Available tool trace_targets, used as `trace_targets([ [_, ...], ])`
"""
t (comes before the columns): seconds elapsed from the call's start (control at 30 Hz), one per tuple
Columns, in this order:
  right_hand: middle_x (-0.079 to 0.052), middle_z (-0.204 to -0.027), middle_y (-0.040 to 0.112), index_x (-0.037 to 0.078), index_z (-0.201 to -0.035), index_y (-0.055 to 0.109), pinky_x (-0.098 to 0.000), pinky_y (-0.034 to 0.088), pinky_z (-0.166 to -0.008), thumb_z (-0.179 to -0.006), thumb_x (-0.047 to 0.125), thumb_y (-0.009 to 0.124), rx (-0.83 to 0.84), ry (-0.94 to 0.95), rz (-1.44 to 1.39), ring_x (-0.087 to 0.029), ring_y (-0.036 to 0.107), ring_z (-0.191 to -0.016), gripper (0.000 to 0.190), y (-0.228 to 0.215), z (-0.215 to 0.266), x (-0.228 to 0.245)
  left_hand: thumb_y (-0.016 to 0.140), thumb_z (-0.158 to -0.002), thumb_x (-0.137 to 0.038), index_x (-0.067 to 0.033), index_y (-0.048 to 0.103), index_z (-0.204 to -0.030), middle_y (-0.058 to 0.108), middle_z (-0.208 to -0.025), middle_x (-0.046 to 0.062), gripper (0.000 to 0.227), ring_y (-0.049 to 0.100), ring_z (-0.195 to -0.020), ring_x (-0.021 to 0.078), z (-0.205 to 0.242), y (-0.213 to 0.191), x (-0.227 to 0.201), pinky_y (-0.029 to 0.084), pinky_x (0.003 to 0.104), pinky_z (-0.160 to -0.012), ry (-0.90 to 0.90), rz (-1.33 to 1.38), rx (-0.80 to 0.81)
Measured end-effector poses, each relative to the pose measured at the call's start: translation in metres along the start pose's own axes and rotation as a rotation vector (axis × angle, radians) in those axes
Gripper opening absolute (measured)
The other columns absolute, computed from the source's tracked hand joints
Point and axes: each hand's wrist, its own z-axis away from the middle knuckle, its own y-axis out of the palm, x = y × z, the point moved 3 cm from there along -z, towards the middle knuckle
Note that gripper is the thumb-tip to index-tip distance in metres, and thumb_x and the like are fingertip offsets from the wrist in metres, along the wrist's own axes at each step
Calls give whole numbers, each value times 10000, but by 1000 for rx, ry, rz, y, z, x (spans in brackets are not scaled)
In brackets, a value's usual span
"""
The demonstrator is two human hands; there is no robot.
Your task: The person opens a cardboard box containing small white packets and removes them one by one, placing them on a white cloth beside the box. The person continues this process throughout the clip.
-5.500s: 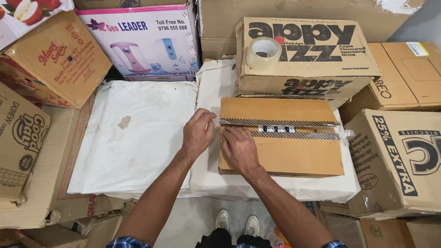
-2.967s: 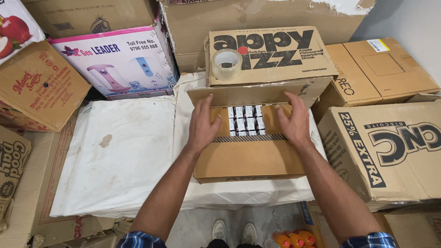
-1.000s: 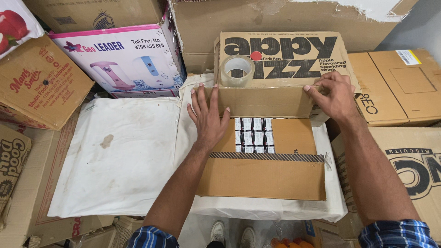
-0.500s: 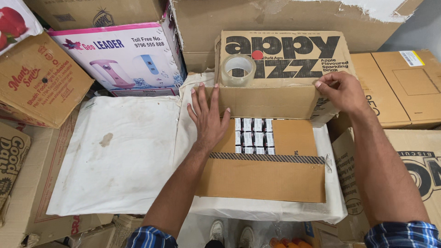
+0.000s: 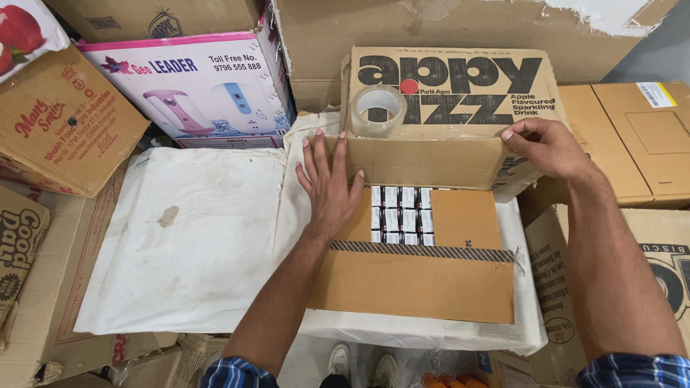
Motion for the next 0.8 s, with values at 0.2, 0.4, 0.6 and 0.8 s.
trace_targets([
  [0.2,4,-1163,710,114,-1185,732,-245,457,-891,-1055,243,651,-88,-192,-139,-81,595,-1016,199,5,3,-16,611,-883,-443,-264,313,-1599,169,-1687,140,796,163,-1547,411,2,-4,-1,255,681,-1113,13,-47,-59],
  [0.4,-91,-1275,650,67,-1252,687,-323,552,-889,-1021,137,661,-240,-168,-146,-202,658,-1017,243,4,33,17,698,-865,-311,-233,211,-1637,5,-1696,200,916,123,-1575,436,8,-2,3,288,663,-1162,48,33,-82],
  [0.6,-246,-1250,636,-29,-1303,695,-498,495,-967,-987,39,655,-569,-547,162,-348,592,-1121,326,12,61,22,684,-785,-228,-202,334,-1590,123,-1676,222,879,197,-1524,495,16,-26,-5,246,625,-1244,90,35,-234],
  [0.8,-150,-1188,658,80,-1220,757,-470,508,-981,-923,-35,689,-567,-627,52,-376,662,-1097,325,38,72,7,691,-877,-110,-164,452,-1501,159,-1605,237,670,173,-1483,509,15,-34,-1,232,686,-1164,33,381,-240],
])
